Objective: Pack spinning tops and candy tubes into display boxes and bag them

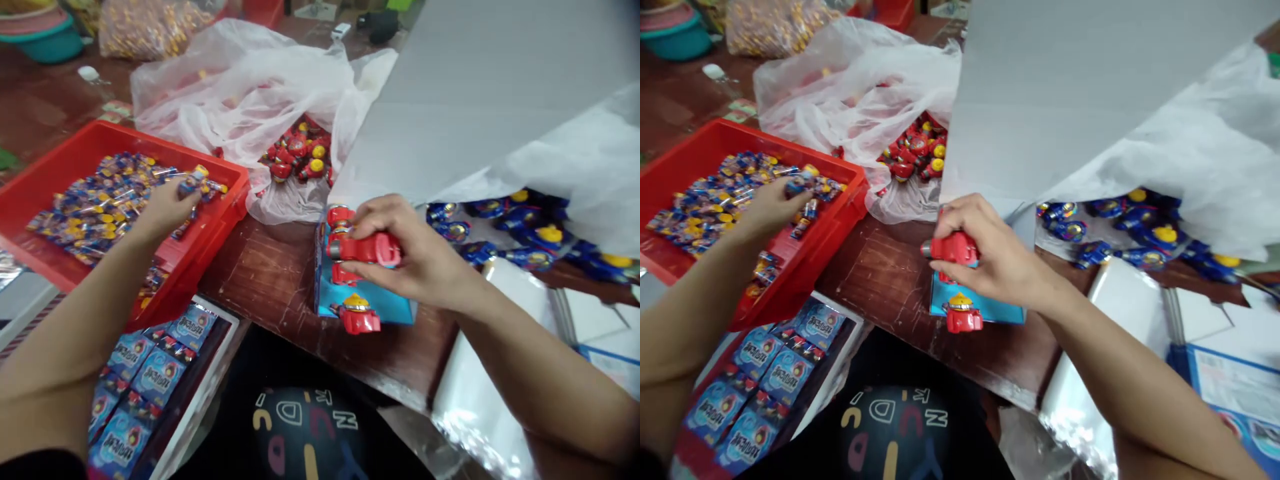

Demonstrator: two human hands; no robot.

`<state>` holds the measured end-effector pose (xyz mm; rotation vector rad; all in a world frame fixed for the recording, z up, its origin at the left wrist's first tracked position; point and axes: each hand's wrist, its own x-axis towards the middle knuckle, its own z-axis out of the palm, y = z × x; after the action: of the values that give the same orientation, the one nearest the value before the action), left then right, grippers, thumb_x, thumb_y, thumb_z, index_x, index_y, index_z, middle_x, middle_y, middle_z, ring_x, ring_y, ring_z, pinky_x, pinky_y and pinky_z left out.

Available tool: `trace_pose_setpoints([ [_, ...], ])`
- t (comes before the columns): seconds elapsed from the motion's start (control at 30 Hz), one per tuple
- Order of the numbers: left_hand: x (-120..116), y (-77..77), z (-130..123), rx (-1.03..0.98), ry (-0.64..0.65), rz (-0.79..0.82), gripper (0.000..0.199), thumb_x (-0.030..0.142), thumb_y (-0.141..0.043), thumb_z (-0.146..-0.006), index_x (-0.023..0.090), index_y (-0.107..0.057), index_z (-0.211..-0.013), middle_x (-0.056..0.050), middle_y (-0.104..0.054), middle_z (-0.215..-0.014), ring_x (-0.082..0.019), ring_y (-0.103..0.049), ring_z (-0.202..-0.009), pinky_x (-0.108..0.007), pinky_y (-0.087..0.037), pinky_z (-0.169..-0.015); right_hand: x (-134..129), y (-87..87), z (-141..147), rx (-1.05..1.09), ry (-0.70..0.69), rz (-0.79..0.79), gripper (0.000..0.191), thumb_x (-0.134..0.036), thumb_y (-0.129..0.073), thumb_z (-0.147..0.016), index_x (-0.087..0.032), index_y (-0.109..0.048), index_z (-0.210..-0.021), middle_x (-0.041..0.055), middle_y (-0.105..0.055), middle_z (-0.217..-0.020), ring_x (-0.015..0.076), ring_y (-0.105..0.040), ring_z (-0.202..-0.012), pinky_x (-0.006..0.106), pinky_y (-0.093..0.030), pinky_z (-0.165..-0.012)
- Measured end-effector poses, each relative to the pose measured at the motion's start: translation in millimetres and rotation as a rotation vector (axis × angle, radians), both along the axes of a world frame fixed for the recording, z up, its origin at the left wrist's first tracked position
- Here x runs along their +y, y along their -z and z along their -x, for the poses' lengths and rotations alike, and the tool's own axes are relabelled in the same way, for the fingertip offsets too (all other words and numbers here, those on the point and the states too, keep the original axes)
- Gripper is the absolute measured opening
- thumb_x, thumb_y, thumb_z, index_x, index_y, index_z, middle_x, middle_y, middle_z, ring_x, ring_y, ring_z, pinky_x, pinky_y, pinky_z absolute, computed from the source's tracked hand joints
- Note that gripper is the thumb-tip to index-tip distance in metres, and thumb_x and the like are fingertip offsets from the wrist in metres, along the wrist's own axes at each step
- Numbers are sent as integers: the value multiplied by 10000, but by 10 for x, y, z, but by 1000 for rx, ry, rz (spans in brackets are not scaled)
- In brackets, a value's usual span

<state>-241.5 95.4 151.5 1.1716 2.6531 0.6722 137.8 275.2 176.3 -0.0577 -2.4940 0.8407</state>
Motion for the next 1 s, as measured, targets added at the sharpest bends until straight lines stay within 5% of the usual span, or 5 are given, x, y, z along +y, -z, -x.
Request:
trace_pose_setpoints([
  [0.13, -367, -104, -953, -590, 217, -245, 488, 408, -788, -917, 279, -694, -1378, -17, -721, -1001, -138, -575, -777, -262, -512, -731, -126, 162, -486, 87, 194, 89, 382, -362, -822, -900, -314, -547, -1161, 66, -632, -1158, 279, -660, -1102, 490, -560, -957],
  [0.4, -64, 489, -2471, -1597, 491, -144, 521, 469, -925, -808, 140, -680, -1130, -55, -702, -885, -78, -561, -624, -189, -452, -553, -426, 546, -565, 197, 43, 243, 379, -374, -821, -910, -265, -590, -1189, 67, -673, -1136, 248, -655, -1127, 450, -583, -960],
  [0.57, 32, 436, -2510, -1558, 353, -224, 398, 423, -843, -913, 153, -618, -1101, -29, -703, -796, -63, -520, -524, -160, -383, -462, -292, 564, -962, 398, 286, 285, 501, -208, -898, -806, -295, -626, -1218, 69, -606, -1183, 256, -678, -1059, 458, -601, -893],
  [0.8, 102, 319, -2500, -1477, 556, 47, 377, 483, -748, -983, 167, -653, -1165, -9, -670, -814, -39, -444, -529, -158, -334, -481, -257, 641, -1132, 301, 56, 293, 467, -250, -907, -828, -257, -587, -1168, 40, -627, -1117, 205, -695, -1040, 400, -598, -908],
  [1.0, 225, 148, -2574, -492, 975, -188, 220, 319, -677, -1038, 176, -718, -1200, -53, -767, -1046, -151, -710, -889, -262, -565, -801, -405, 773, -1167, 297, 98, 295, 462, -279, -907, -831, -262, -574, -1151, 39, -611, -1131, 192, -656, -1072, 384, -580, -926],
])
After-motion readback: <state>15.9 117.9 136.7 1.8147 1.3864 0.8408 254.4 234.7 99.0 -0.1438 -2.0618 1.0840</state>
